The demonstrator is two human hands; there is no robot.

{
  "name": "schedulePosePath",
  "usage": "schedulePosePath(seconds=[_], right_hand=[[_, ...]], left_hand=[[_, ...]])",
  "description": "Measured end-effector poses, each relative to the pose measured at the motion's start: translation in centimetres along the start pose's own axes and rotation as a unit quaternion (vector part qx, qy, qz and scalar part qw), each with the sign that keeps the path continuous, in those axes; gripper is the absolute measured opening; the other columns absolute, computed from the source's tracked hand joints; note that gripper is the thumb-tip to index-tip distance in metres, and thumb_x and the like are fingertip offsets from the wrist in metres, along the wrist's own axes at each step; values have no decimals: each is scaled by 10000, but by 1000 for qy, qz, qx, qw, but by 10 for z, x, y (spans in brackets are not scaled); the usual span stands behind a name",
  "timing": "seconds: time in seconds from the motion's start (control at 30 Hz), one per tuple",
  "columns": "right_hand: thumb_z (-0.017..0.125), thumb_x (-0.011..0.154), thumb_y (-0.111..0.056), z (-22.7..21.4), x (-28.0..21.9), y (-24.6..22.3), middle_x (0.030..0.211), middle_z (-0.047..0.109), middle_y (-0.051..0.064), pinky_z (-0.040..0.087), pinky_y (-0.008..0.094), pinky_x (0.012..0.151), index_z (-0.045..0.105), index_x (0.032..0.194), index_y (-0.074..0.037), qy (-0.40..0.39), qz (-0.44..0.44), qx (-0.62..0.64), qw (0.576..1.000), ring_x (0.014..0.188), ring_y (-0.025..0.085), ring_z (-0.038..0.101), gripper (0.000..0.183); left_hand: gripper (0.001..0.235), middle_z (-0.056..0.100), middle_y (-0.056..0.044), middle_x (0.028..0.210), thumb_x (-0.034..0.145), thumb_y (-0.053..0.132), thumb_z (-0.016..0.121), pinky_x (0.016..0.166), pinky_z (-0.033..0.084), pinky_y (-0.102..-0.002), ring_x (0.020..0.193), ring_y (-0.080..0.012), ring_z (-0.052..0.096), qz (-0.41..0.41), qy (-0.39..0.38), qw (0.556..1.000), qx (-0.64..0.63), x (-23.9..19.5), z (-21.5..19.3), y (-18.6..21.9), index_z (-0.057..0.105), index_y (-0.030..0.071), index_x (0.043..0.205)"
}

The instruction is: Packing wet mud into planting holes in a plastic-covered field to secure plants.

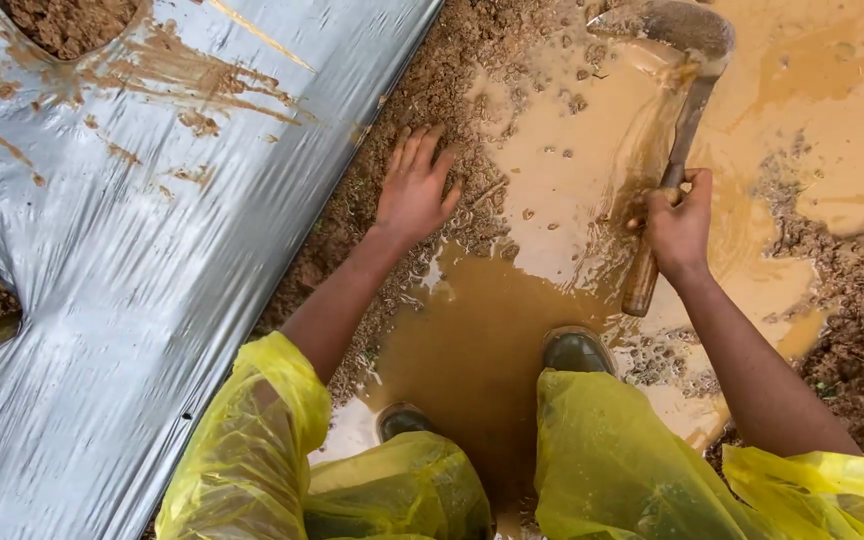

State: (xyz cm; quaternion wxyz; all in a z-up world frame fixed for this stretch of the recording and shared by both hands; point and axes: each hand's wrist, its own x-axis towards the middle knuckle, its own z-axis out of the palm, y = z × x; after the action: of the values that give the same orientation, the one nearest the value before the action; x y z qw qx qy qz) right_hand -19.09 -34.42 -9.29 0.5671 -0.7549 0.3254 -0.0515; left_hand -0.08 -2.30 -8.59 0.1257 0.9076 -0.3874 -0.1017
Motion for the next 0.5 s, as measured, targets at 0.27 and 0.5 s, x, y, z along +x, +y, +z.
schedulePosePath(seconds=[0.27,0.5], right_hand=[[478,1194,-102,-4,91,-15,764,554,96,501,312,445,400,1297,-69,42,-71,76,994,522,170,574,134],[446,1125,-199,51,96,-32,658,501,41,477,296,386,470,1168,-130,-36,44,-5,998,463,143,526,85]], left_hand=[[472,429,-184,1505,1005,322,660,1264,156,-546,1472,-343,326,-19,8,1000,-4,14,20,7,597,81,1406],[476,431,-169,1491,994,323,667,1273,189,-531,1454,-314,362,-57,29,998,-20,22,19,15,594,103,1410]])
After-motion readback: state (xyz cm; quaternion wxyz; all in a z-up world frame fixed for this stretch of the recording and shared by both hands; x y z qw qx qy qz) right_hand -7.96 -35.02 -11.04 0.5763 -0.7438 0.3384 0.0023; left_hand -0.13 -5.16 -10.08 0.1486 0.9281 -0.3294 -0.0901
